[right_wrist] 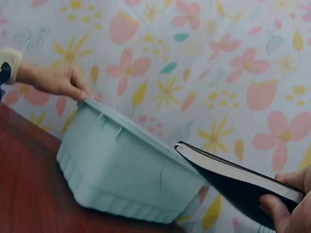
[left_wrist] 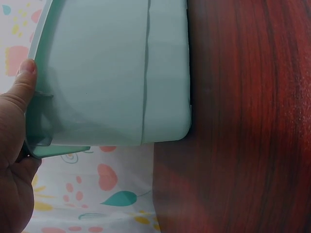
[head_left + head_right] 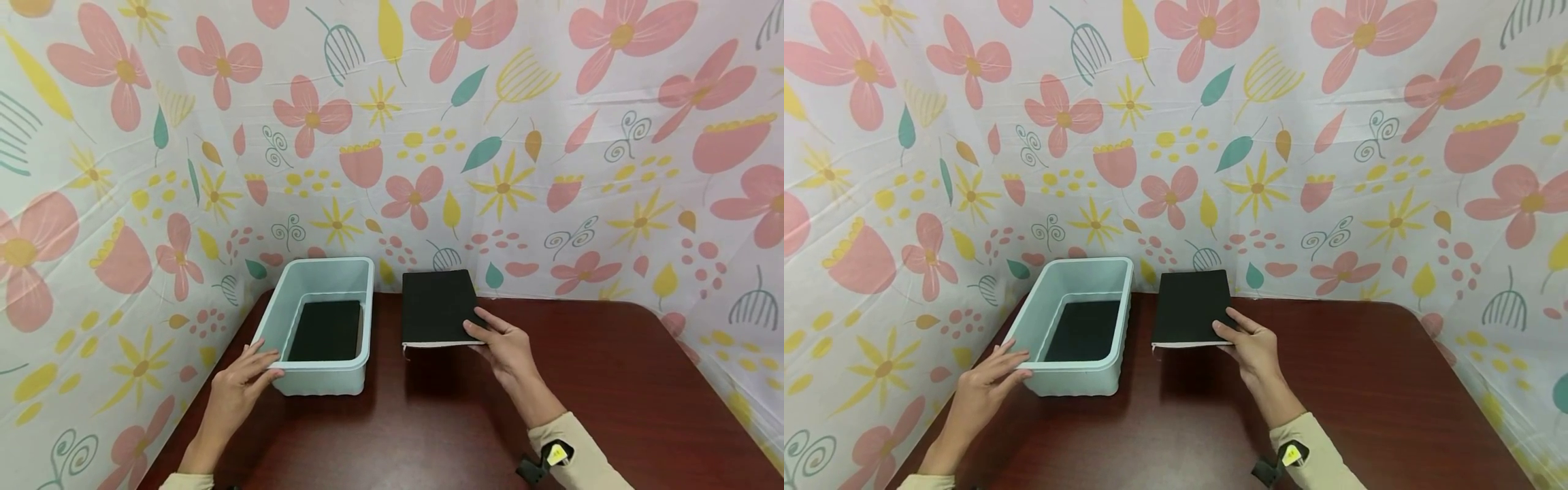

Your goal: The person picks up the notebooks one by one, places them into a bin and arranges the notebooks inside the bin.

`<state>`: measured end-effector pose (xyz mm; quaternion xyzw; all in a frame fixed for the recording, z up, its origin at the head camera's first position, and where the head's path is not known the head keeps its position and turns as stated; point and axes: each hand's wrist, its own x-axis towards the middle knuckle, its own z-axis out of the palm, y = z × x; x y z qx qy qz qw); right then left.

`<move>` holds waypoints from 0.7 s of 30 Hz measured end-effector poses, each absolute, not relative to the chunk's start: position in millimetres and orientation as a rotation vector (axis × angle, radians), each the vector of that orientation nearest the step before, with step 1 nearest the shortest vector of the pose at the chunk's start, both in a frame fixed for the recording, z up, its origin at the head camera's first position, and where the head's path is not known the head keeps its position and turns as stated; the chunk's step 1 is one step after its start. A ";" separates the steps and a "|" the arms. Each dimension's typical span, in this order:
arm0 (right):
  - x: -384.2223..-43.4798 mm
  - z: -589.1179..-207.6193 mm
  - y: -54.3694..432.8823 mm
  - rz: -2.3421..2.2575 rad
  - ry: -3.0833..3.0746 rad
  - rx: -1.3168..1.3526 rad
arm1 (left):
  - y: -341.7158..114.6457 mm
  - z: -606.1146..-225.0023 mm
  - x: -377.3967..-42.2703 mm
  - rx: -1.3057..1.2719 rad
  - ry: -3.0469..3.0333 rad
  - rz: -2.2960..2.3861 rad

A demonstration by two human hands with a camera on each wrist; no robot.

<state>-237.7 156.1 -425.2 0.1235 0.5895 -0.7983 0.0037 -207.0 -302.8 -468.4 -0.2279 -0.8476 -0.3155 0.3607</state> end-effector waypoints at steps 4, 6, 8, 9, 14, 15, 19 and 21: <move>-239.3 -415.4 155.4 -2.521 1.819 0.366 | -302.6 -468.3 -207.7 -0.588 -2.187 -0.815; -239.9 -411.2 154.3 -2.526 1.807 0.354 | -302.4 -468.5 -207.6 -0.584 -2.188 -0.812; -240.5 -407.1 152.9 -2.524 1.802 0.344 | -302.3 -468.7 -207.7 -0.579 -2.190 -0.808; -240.9 -404.9 152.0 -2.525 1.795 0.342 | -302.2 -468.7 -207.6 -0.577 -2.192 -0.806; -244.2 -393.1 145.8 -2.543 1.734 0.325 | -302.1 -468.8 -207.3 -0.573 -2.191 -0.803; -244.9 -390.5 143.8 -2.551 1.715 0.326 | -302.1 -468.7 -207.2 -0.575 -2.188 -0.807; -248.3 -380.4 135.2 -2.573 1.663 0.301 | -302.6 -468.7 -207.3 -0.579 -2.179 -0.818; -249.5 -375.4 130.7 -2.570 1.656 0.287 | -303.1 -469.2 -207.7 -0.581 -2.176 -0.823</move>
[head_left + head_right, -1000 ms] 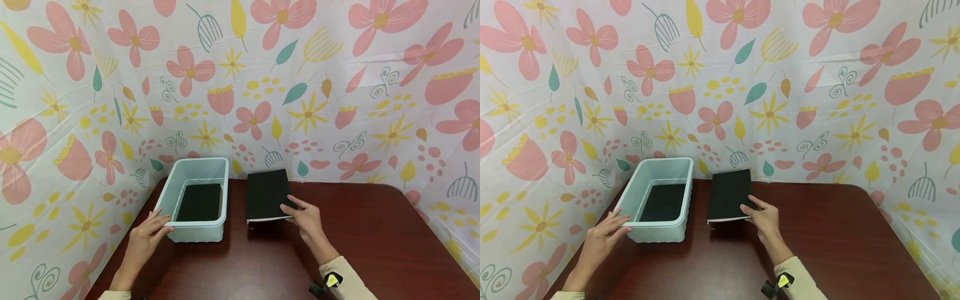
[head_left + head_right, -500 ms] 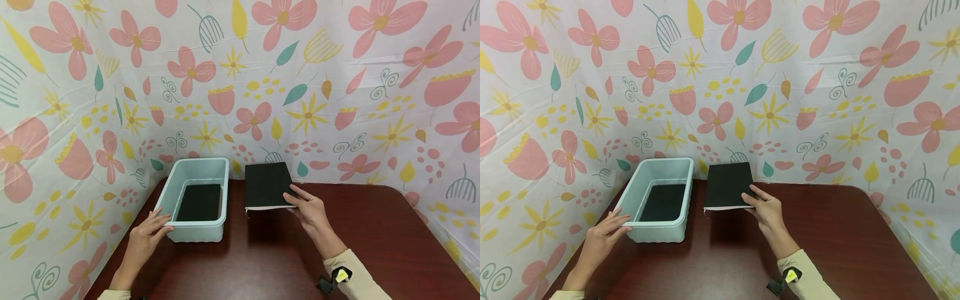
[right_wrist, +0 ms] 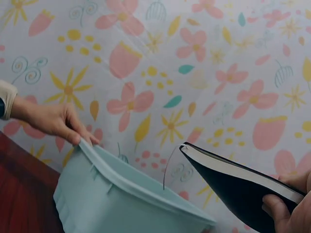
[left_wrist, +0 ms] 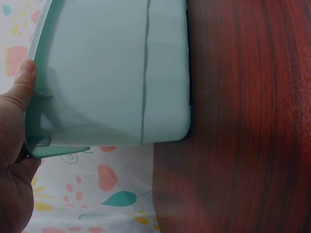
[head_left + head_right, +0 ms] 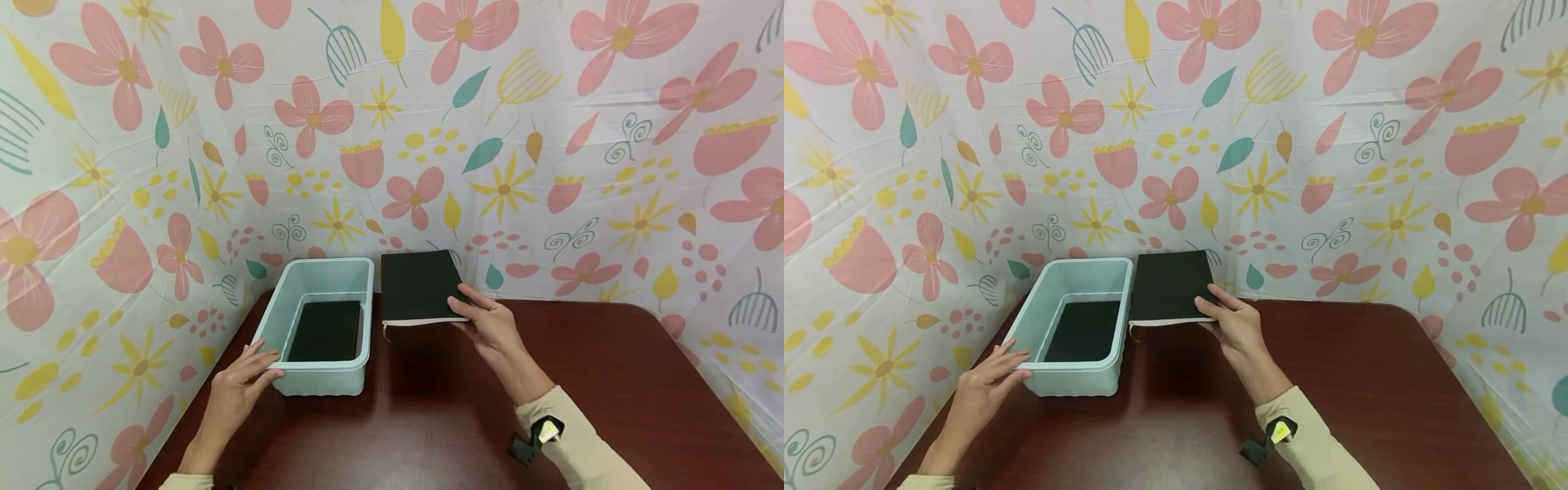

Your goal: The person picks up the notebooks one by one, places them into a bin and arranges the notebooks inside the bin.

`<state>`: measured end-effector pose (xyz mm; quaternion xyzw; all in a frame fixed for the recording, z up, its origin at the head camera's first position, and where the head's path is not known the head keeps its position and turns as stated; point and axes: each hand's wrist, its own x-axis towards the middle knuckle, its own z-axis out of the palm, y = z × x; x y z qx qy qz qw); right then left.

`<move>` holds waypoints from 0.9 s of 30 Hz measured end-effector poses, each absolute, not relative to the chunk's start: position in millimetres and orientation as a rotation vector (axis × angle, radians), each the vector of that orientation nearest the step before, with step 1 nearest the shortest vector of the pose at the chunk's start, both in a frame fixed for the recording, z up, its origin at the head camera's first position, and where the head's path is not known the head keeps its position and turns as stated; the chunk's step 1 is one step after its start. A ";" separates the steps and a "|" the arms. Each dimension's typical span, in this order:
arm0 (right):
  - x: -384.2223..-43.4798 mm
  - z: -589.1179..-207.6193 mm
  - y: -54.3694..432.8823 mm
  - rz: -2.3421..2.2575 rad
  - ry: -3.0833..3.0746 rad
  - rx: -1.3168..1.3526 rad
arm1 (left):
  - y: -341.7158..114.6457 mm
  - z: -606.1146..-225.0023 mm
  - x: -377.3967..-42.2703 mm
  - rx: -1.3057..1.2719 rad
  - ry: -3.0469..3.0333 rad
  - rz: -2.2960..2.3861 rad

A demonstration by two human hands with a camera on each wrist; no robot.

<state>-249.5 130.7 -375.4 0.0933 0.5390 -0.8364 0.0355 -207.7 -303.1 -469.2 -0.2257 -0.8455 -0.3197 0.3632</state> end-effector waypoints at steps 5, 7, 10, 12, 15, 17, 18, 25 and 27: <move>-253.5 -364.1 117.5 -2.564 1.643 0.272 | -303.5 -470.5 -208.6 -0.588 -2.172 -0.821; -255.7 -361.0 111.3 -2.572 1.630 0.265 | -303.1 -470.6 -208.5 -0.592 -2.170 -0.820; -259.6 -358.8 101.6 -2.577 1.617 0.250 | -303.0 -470.4 -207.9 -0.596 -2.170 -0.820; -262.4 -358.0 94.8 -2.577 1.608 0.248 | -302.9 -470.0 -207.6 -0.597 -2.170 -0.821; -266.5 -357.8 84.2 -2.564 1.595 0.254 | -303.5 -469.9 -207.9 -0.591 -2.175 -0.817; -268.9 -357.7 76.6 -2.557 1.590 0.258 | -304.4 -470.5 -208.4 -0.588 -2.180 -0.818; -270.0 -357.8 72.8 -2.552 1.590 0.259 | -304.8 -470.8 -208.7 -0.586 -2.182 -0.818; -277.9 -360.8 46.7 -2.577 1.564 0.250 | -306.1 -472.2 -209.6 -0.586 -2.196 -0.816; -279.1 -361.2 39.5 -2.579 1.558 0.256 | -306.0 -472.2 -209.5 -0.585 -2.199 -0.816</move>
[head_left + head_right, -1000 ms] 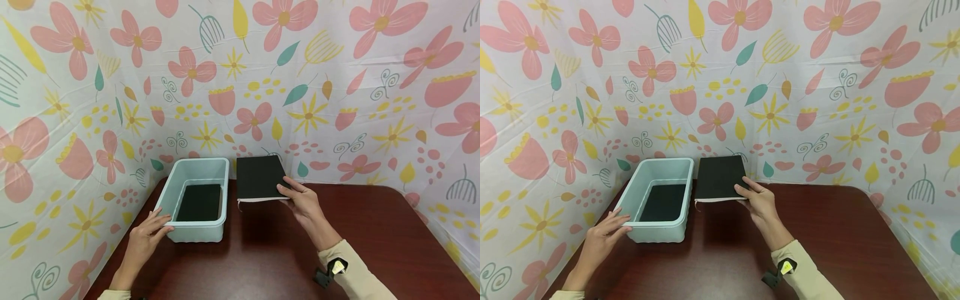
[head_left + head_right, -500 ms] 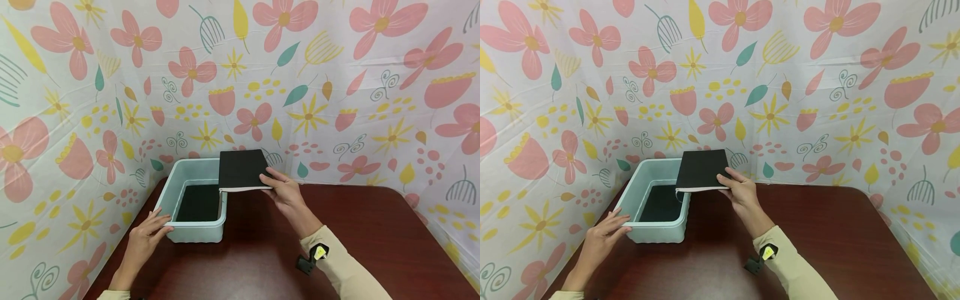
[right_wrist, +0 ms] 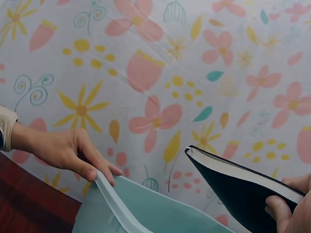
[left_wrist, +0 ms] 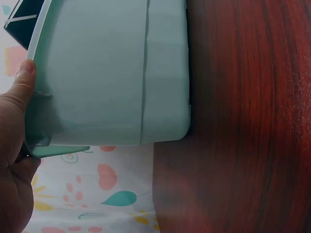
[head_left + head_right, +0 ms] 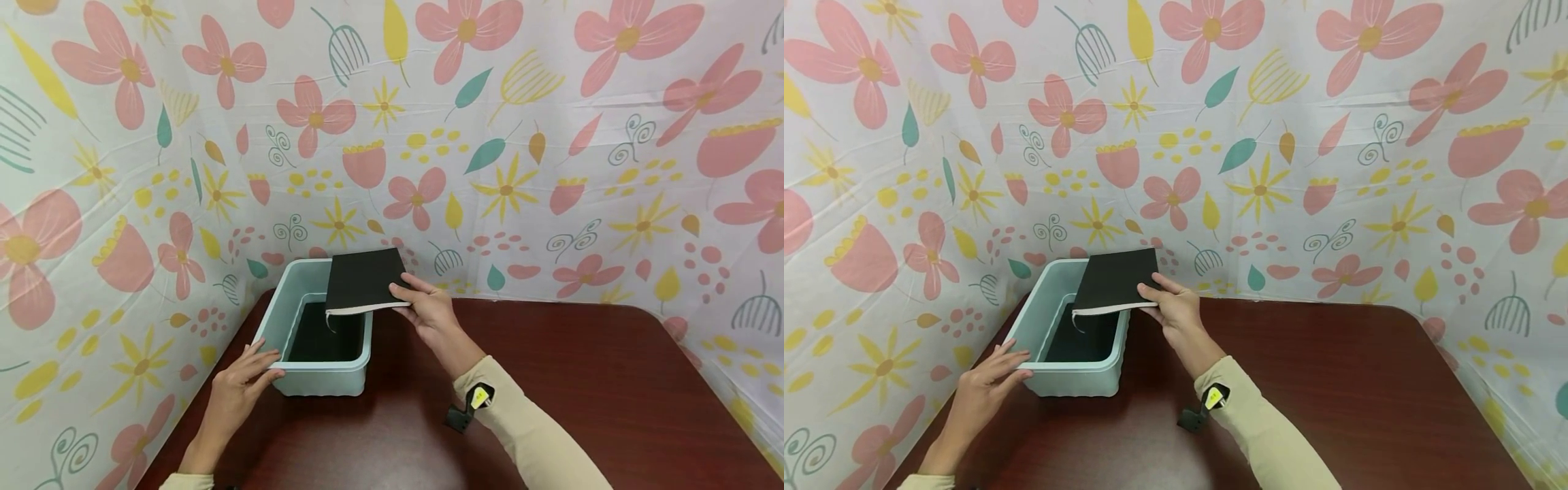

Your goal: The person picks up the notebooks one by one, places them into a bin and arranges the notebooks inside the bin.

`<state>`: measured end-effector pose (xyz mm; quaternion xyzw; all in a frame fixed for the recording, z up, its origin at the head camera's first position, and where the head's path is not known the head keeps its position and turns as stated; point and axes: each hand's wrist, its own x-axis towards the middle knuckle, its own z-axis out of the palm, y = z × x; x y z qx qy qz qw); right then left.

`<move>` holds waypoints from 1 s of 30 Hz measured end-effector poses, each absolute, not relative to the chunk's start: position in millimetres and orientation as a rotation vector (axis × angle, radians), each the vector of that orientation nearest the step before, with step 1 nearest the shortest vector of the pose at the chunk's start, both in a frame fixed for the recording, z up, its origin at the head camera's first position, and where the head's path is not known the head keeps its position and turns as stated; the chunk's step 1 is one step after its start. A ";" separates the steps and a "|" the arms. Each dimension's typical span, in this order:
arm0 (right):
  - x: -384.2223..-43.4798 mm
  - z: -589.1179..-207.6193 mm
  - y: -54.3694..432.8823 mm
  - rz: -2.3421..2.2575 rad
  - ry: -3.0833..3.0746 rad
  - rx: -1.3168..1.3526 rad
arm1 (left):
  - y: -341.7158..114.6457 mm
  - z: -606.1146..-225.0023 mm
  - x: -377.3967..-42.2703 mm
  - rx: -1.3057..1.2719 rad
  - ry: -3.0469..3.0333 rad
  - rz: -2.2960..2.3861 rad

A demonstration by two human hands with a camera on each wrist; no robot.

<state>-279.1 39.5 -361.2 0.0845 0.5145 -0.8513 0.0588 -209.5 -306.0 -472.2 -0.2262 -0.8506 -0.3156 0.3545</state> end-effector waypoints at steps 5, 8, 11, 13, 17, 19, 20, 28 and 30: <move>-281.8 -363.0 22.8 -2.563 1.572 0.259 | -306.5 -472.9 -209.5 -0.589 -2.190 -0.810; -283.2 -365.4 14.1 -2.548 1.593 0.260 | -306.4 -473.0 -209.4 -0.592 -2.193 -0.812; -283.9 -368.4 6.5 -2.525 1.633 0.256 | -305.8 -472.1 -209.0 -0.593 -2.196 -0.819; -284.0 -370.5 1.8 -2.516 1.655 0.248 | -305.3 -471.2 -208.6 -0.592 -2.199 -0.822; -285.0 -373.3 -8.4 -2.510 1.685 0.235 | -304.2 -470.1 -208.5 -0.590 -2.194 -0.823; -285.0 -374.0 -13.5 -2.506 1.689 0.227 | -303.6 -469.5 -208.2 -0.586 -2.195 -0.826; -285.2 -374.5 -16.0 -2.500 1.696 0.224 | -303.4 -469.4 -208.2 -0.586 -2.191 -0.825; -287.2 -379.8 -31.5 -2.443 1.766 0.250 | -303.8 -469.3 -207.8 -0.590 -2.191 -0.839; -289.0 -381.1 -34.4 -2.437 1.788 0.266 | -303.8 -469.1 -208.0 -0.588 -2.196 -0.839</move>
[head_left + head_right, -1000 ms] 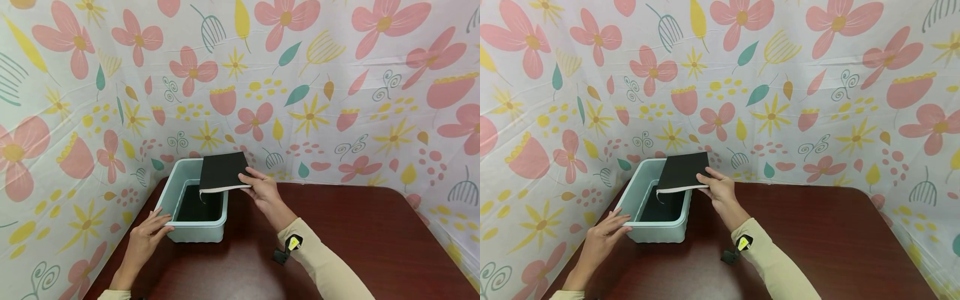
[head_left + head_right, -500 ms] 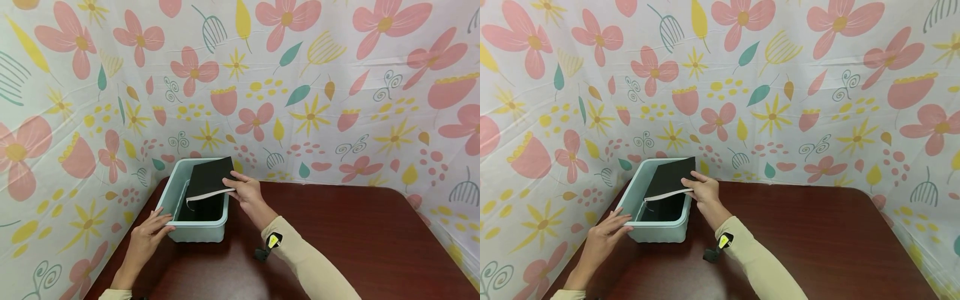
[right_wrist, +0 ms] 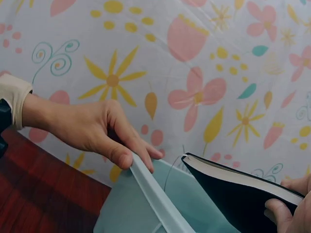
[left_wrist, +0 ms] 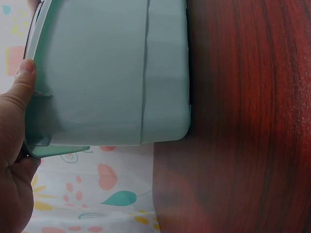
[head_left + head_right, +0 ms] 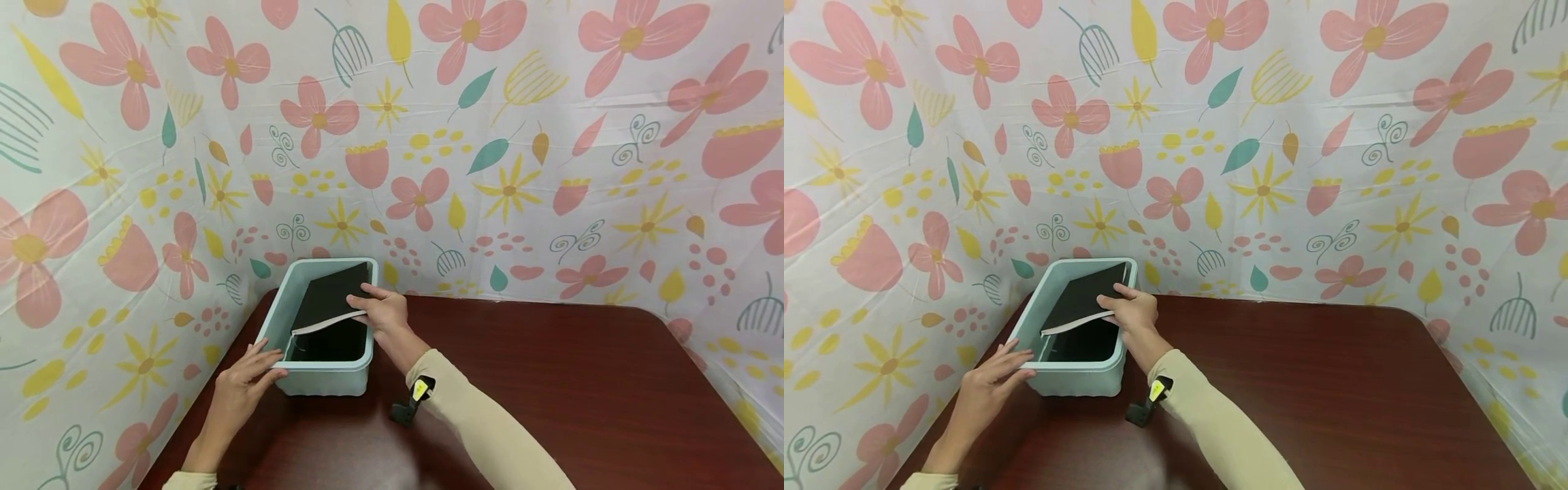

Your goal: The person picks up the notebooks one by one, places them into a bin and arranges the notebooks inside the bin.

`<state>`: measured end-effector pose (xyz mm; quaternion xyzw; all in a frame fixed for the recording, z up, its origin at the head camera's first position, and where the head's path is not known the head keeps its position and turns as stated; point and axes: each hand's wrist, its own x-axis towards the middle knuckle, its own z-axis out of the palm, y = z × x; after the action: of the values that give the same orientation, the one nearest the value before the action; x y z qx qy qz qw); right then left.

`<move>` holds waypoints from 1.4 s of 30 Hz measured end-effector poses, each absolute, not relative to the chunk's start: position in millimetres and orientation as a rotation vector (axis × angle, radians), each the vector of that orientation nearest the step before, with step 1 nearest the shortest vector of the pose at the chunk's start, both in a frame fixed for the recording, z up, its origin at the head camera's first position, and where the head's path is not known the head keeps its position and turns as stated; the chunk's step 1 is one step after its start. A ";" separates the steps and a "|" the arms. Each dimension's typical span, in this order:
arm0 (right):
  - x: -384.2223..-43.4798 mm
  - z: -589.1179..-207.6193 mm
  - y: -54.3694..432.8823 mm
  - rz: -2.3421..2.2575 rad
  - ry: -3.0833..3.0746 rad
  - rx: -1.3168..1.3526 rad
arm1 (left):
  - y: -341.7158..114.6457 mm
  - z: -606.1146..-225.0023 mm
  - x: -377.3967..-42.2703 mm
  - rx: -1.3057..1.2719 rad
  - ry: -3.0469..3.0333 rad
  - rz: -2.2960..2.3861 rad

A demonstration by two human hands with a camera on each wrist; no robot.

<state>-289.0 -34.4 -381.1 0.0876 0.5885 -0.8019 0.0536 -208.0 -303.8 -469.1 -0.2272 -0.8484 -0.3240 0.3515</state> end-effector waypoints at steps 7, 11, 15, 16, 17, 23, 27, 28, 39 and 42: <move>-291.0 -384.1 -44.8 -2.399 1.874 0.297 | -305.0 -470.7 -209.6 -0.595 -2.190 -0.836; -290.5 -385.2 -50.9 -2.369 1.909 0.304 | -305.7 -472.2 -210.6 -0.603 -2.182 -0.837; -290.7 -386.9 -55.9 -2.344 1.963 0.302 | -305.8 -472.3 -210.9 -0.616 -2.176 -0.847; -290.7 -387.3 -56.8 -2.340 1.970 0.305 | -305.7 -472.4 -211.0 -0.620 -2.175 -0.846; -290.6 -387.4 -57.7 -2.335 1.978 0.306 | -305.7 -472.4 -210.9 -0.621 -2.177 -0.847; -289.7 -386.1 -61.9 -2.297 2.015 0.316 | -305.9 -472.4 -209.8 -0.632 -2.165 -0.844; -289.7 -386.4 -64.2 -2.286 2.019 0.303 | -306.1 -473.2 -209.3 -0.636 -2.167 -0.842; -289.7 -386.4 -64.7 -2.285 2.014 0.298 | -306.3 -473.2 -209.4 -0.636 -2.168 -0.843; -290.8 -387.2 -66.1 -2.264 1.967 0.244 | -307.3 -473.6 -209.6 -0.631 -2.178 -0.862; -290.1 -384.3 -65.5 -2.234 1.948 0.215 | -307.1 -473.2 -209.6 -0.630 -2.180 -0.856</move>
<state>-290.1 -65.5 -384.3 0.0722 0.6531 -0.7491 0.0849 -209.6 -307.1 -473.2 -0.2431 -0.8418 -0.3307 0.3505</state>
